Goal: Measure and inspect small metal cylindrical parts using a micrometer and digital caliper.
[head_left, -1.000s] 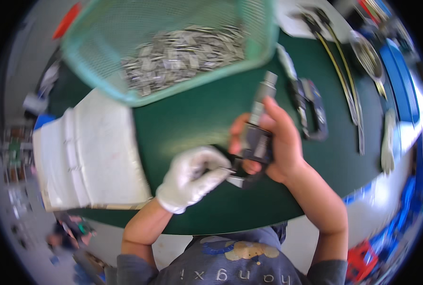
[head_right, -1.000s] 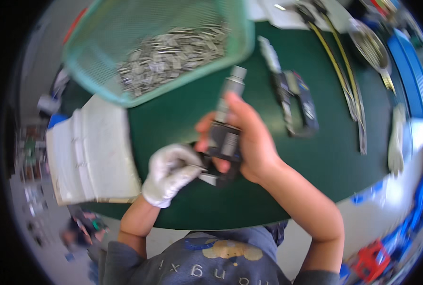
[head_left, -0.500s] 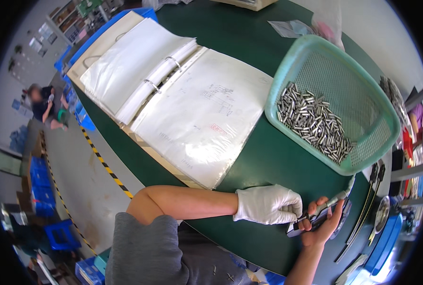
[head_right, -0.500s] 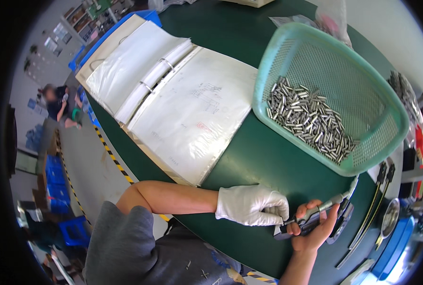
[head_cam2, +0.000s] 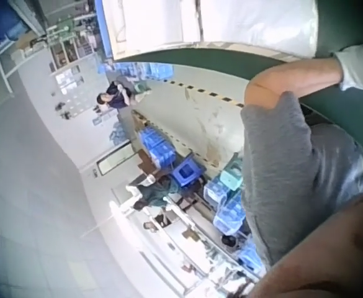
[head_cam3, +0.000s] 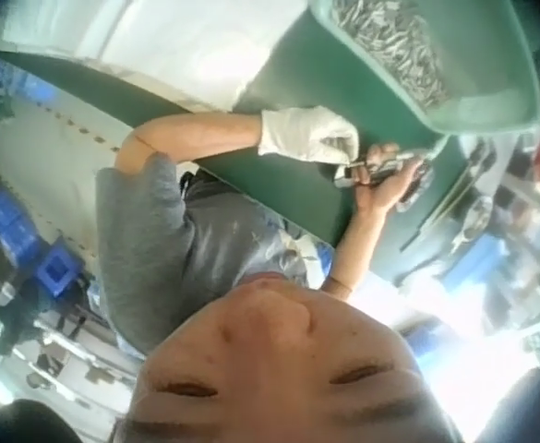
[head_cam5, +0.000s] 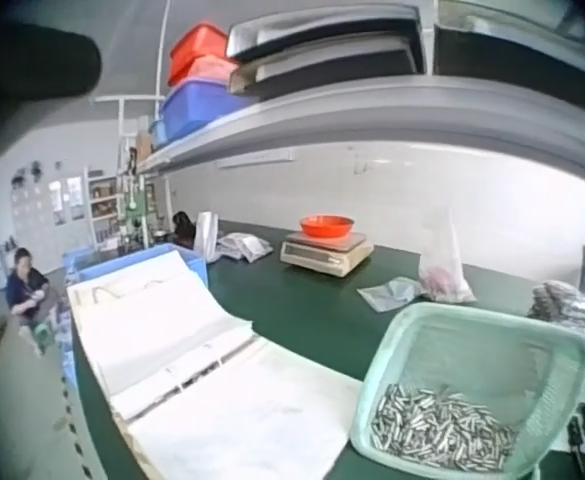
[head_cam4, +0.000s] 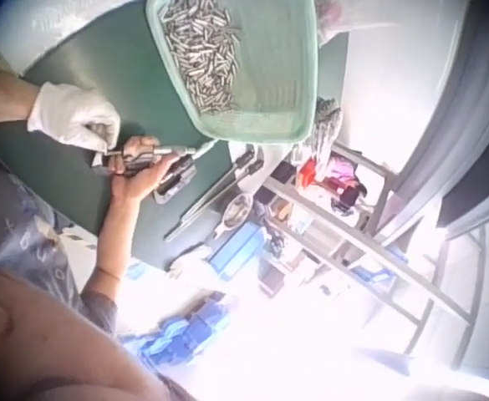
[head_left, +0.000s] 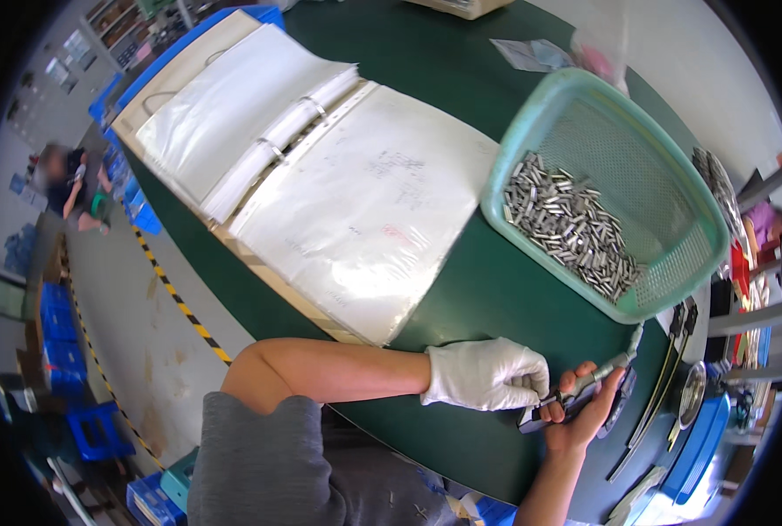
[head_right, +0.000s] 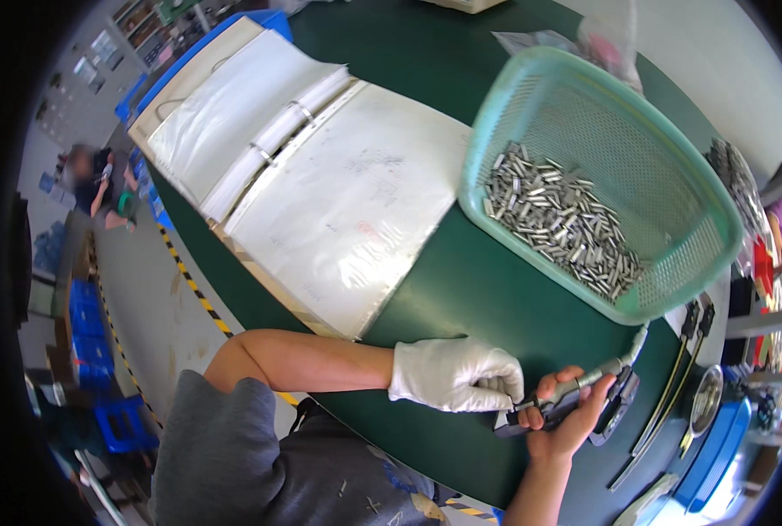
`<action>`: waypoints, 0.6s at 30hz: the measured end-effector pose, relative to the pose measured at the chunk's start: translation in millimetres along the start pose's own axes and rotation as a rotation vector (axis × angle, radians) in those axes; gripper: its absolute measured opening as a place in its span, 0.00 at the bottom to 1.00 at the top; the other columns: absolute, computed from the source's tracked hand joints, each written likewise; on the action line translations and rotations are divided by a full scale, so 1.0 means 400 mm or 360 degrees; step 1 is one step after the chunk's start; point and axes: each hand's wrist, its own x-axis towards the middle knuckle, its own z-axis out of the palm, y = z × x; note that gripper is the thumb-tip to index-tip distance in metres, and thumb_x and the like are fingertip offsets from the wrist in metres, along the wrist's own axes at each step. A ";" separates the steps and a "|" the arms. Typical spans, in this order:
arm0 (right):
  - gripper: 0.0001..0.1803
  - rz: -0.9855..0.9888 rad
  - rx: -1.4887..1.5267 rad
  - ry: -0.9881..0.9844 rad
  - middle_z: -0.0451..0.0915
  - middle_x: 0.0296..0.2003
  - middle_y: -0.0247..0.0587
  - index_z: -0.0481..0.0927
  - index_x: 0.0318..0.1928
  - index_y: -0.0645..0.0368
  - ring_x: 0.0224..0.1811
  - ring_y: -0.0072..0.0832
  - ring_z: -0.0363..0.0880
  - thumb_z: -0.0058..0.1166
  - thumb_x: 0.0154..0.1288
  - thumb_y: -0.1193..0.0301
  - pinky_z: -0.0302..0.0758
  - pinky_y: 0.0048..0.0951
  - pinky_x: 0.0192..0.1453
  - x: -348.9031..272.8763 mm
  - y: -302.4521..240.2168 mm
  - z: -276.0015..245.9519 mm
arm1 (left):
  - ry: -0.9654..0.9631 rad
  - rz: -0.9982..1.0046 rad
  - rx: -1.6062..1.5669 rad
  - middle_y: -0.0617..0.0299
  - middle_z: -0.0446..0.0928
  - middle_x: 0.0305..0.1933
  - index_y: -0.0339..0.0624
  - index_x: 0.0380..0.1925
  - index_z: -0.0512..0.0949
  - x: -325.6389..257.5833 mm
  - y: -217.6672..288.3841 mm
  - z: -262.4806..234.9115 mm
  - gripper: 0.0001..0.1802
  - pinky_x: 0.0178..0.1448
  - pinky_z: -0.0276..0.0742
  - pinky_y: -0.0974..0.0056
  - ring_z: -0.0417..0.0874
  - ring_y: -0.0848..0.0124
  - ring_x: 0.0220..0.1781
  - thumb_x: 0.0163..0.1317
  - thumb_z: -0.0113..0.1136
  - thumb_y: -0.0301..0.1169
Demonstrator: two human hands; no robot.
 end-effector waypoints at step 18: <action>0.35 0.0191 0.0200 -0.0314 0.72 0.22 0.47 0.69 0.34 0.62 0.10 0.30 0.63 0.21 0.60 0.41 0.64 0.28 0.17 0.013 -0.004 -0.019 | 0.1172 0.0440 0.2513 0.58 0.73 0.35 0.42 0.34 0.73 0.247 0.178 -0.244 0.09 0.39 0.72 0.63 0.75 0.61 0.37 0.51 0.54 0.28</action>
